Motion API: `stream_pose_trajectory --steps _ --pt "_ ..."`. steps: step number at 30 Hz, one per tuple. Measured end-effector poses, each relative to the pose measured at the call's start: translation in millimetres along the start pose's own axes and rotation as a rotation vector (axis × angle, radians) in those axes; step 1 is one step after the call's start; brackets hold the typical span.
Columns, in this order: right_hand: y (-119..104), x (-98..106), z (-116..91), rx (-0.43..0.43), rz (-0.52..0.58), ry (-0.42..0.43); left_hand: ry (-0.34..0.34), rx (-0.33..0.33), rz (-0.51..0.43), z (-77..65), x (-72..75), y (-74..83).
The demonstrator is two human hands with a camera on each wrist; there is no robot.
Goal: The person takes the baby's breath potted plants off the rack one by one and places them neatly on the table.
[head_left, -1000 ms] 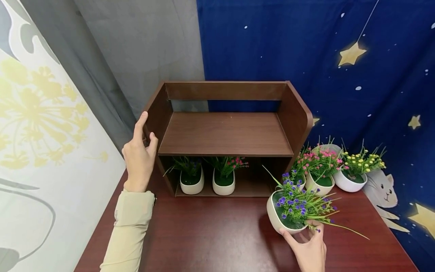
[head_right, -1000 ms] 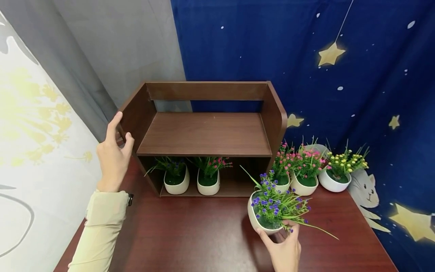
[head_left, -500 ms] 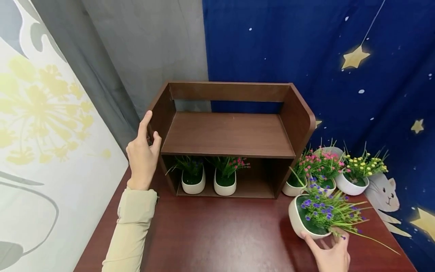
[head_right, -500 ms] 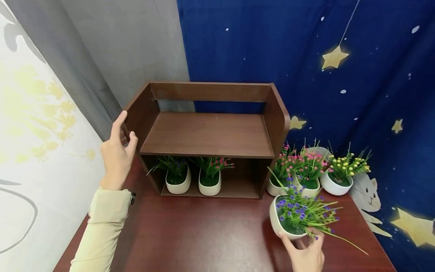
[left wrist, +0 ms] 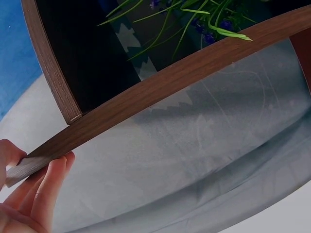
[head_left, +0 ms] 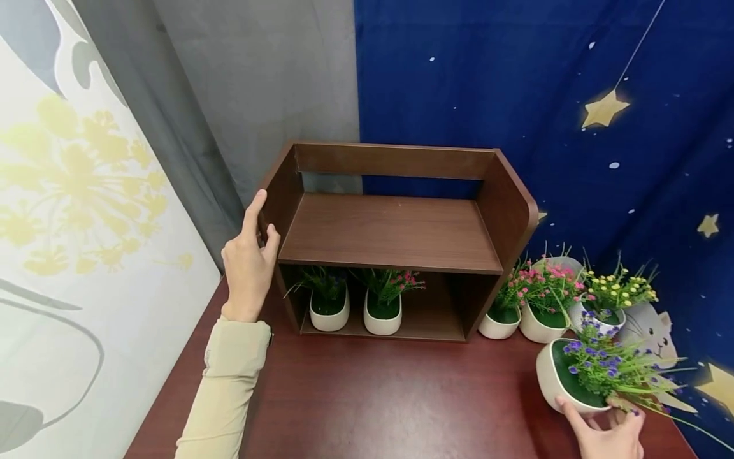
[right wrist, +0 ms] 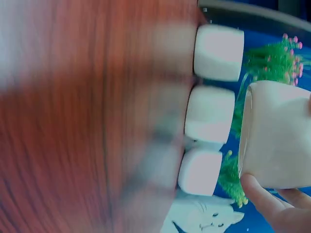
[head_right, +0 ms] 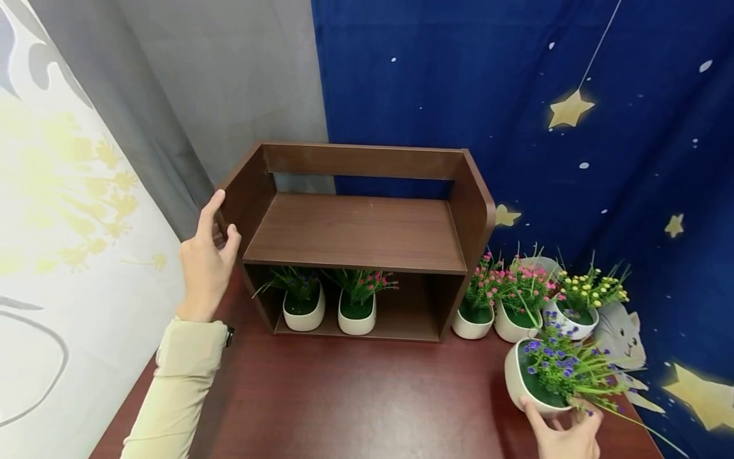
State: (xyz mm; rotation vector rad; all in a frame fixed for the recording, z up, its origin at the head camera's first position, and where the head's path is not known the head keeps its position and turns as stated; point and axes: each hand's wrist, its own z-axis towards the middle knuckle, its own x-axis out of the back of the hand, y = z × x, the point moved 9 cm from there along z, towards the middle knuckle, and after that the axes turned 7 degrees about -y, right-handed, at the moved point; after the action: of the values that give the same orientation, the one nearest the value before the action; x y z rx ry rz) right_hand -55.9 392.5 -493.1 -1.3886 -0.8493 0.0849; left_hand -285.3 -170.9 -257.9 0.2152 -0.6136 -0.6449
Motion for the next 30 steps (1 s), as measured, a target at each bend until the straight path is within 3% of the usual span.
stream_pose_trajectory --steps 9,16,21,30 --pt "7.6 23.6 39.6 -0.028 -0.096 -0.002 0.014 -0.009 0.006 -2.4 2.8 2.1" --pt "26.7 25.7 81.1 -0.011 -0.160 -0.036 0.014 -0.005 0.000 -0.1 0.6 1.5" --pt "37.6 25.2 97.1 -0.024 -0.189 -0.063 0.008 0.000 0.005 -0.3 -0.5 -0.5" --pt "44.5 27.3 120.0 0.061 -0.232 -0.086 0.011 0.011 -0.007 -1.3 0.1 -1.1"
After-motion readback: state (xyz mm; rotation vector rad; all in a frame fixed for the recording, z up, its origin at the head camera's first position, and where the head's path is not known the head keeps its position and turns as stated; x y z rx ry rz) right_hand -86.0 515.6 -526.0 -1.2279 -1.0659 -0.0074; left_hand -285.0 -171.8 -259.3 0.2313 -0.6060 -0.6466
